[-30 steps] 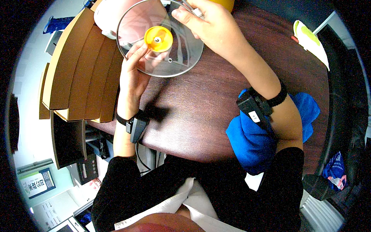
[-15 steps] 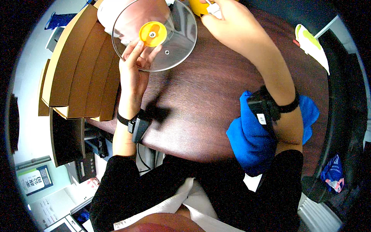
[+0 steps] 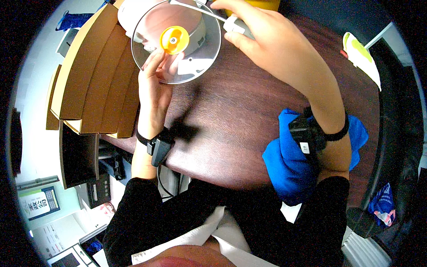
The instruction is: The person uses a screwdriver to tighten a screw on a glass lid with a yellow knob. They then wipe the inside of a yellow pot with a blue cloth and place the lid on the pot.
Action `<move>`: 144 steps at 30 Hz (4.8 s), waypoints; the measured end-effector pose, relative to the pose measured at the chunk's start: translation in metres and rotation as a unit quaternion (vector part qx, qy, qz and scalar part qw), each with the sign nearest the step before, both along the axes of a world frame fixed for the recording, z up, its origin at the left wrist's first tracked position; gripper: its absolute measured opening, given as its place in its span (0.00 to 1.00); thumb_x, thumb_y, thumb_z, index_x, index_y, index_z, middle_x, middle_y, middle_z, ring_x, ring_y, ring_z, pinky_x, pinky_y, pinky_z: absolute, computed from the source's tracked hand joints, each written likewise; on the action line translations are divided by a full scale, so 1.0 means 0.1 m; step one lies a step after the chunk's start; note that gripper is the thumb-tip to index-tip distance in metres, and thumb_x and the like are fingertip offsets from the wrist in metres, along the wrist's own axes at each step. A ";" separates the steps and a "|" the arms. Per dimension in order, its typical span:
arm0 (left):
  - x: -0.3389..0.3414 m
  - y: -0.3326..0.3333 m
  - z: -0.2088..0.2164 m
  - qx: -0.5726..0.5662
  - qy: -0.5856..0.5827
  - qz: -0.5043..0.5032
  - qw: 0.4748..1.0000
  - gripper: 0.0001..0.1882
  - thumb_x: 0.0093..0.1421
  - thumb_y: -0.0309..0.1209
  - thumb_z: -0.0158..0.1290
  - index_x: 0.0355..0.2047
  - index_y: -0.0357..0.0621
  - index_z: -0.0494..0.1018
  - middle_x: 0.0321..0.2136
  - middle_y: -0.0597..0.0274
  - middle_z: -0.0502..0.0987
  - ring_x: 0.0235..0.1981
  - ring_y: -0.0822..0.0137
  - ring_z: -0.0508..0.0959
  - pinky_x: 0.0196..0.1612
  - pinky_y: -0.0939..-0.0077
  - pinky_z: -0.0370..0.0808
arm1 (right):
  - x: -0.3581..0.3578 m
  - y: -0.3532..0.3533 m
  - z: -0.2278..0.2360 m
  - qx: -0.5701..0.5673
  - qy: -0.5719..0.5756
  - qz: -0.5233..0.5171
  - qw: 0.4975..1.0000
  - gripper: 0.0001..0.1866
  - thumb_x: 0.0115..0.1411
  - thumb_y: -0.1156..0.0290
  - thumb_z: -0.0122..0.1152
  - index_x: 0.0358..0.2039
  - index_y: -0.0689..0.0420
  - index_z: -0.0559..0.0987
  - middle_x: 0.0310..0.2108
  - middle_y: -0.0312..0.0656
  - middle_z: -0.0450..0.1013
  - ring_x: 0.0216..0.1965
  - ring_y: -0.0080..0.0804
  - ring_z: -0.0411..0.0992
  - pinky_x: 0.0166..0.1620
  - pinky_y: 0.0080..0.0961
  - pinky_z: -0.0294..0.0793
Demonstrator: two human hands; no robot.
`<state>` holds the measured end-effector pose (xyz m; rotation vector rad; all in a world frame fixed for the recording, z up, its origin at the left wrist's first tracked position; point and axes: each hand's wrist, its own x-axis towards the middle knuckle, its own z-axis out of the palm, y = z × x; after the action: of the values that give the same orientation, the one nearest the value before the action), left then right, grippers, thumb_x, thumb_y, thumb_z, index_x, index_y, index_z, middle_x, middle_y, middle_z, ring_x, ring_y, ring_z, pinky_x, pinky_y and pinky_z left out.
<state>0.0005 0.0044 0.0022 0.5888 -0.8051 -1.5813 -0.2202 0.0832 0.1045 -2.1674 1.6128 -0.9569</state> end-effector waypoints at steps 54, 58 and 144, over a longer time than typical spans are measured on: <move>-0.15 0.05 -0.23 -0.103 -0.443 -0.126 0.882 0.12 0.60 0.28 0.53 0.40 0.32 0.74 0.33 0.55 0.79 0.34 0.69 0.80 0.35 0.78 0.79 | -0.21 0.69 -0.76 0.148 0.008 -0.011 0.989 0.11 0.63 0.70 0.50 0.44 0.60 0.72 0.27 0.52 0.73 0.30 0.48 0.73 0.34 0.36 0.70; -0.12 0.07 -0.20 -0.134 -0.476 -0.117 0.862 0.11 0.60 0.29 0.53 0.38 0.32 0.75 0.32 0.56 0.79 0.32 0.69 0.80 0.34 0.78 0.79 | -0.23 0.73 -0.84 0.246 -0.095 -0.025 0.964 0.12 0.65 0.68 0.48 0.45 0.59 0.71 0.25 0.42 0.72 0.22 0.33 0.71 0.26 0.27 0.69; -0.18 -0.01 -0.39 0.009 -0.374 -0.271 0.887 0.10 0.58 0.30 0.53 0.36 0.37 0.76 0.33 0.58 0.79 0.30 0.71 0.79 0.30 0.79 0.80 | -0.04 0.39 0.05 0.103 0.402 0.016 0.910 0.11 0.59 0.61 0.56 0.36 0.54 0.78 0.26 0.47 0.76 0.31 0.45 0.76 0.34 0.36 0.74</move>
<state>-0.0178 0.0029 -0.0368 1.0864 -1.6447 -1.8701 -0.2238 0.1220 0.1099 -2.5688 1.8554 0.1900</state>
